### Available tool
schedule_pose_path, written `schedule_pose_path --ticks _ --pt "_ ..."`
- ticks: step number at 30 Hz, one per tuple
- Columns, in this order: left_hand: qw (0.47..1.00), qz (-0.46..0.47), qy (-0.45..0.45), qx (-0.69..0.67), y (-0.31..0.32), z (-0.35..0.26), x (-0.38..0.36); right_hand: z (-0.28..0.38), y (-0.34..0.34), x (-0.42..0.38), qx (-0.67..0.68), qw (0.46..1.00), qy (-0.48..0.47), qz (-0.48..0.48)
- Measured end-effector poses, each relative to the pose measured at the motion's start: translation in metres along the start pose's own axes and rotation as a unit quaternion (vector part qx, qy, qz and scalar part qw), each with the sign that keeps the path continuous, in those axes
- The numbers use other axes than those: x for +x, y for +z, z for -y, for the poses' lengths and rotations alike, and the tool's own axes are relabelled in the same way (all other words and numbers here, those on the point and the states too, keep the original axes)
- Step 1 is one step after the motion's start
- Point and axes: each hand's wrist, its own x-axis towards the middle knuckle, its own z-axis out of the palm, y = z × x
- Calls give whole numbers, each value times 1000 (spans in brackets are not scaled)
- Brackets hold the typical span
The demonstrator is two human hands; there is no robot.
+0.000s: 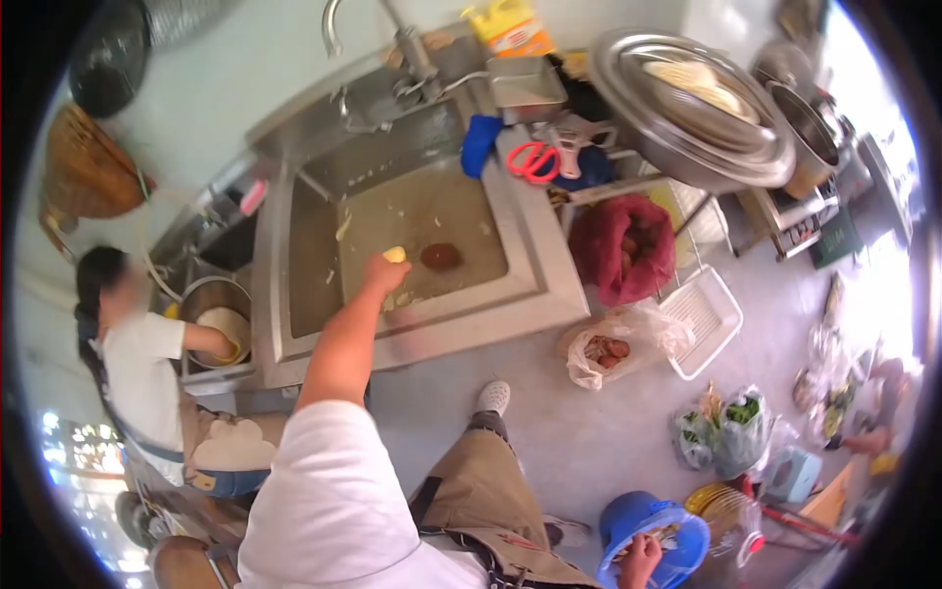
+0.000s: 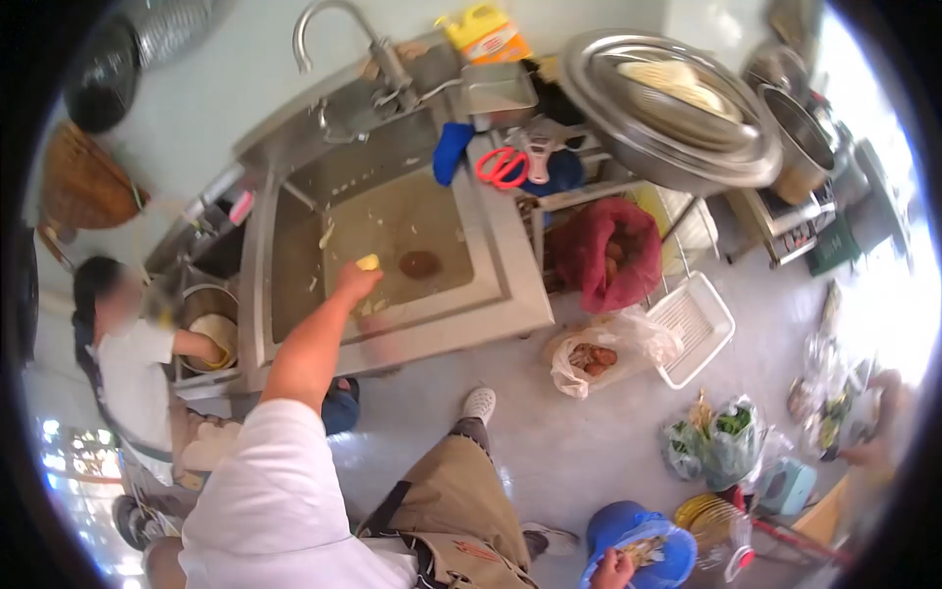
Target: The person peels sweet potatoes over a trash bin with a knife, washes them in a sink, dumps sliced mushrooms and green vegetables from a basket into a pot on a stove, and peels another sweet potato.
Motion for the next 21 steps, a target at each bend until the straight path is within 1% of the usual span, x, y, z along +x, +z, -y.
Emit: schedule_pose_path --ticks 1,2,3,4,5,7,8,9,10,11,13,14,15,17,18,19,20,21 --pt "998 33 4 58 11 18 30 65 10 9 -47 998 -6 33" --pt "991 65 14 114 24 32 59 133 28 25 41 998 -1 50" --pt "988 46 51 137 34 43 75 203 48 39 130 989 8 69" --pt "982 30 87 164 40 55 79 272 64 52 63 990 -91 87" --pt "974 16 121 191 42 70 80 336 80 63 -3 976 -187 110" --pt "955 16 177 236 43 98 91 444 115 83 -13 957 -230 175" --pt "944 11 209 255 44 106 98 487 136 95 -33 939 -286 190" --pt "967 36 137 213 47 113 100 525 155 105 -50 916 -340 205" --pt "982 60 66 168 52 115 98 558 176 115 -86 904 -352 228" --pt "989 85 -3 123 57 114 98 586 199 123 -122 890 -363 248" --pt "952 251 -5 175 58 96 107 617 252 138 -70 865 -401 294" --pt "922 332 0 198 56 81 109 631 271 141 -65 864 -376 328" --pt "919 332 36 209 52 63 105 640 286 143 -62 860 -353 362" --pt "913 321 107 229 46 30 101 641 305 146 -78 872 -289 386" --pt "932 229 172 223 60 30 100 643 312 147 -86 877 -259 396" --pt "939 131 233 216 83 34 97 648 315 145 -70 886 -221 402" --pt "934 32 289 210 101 36 97 654 317 140 -53 893 -182 407" --pt "942 65 279 173 117 39 102 655 317 138 -35 900 -140 411"
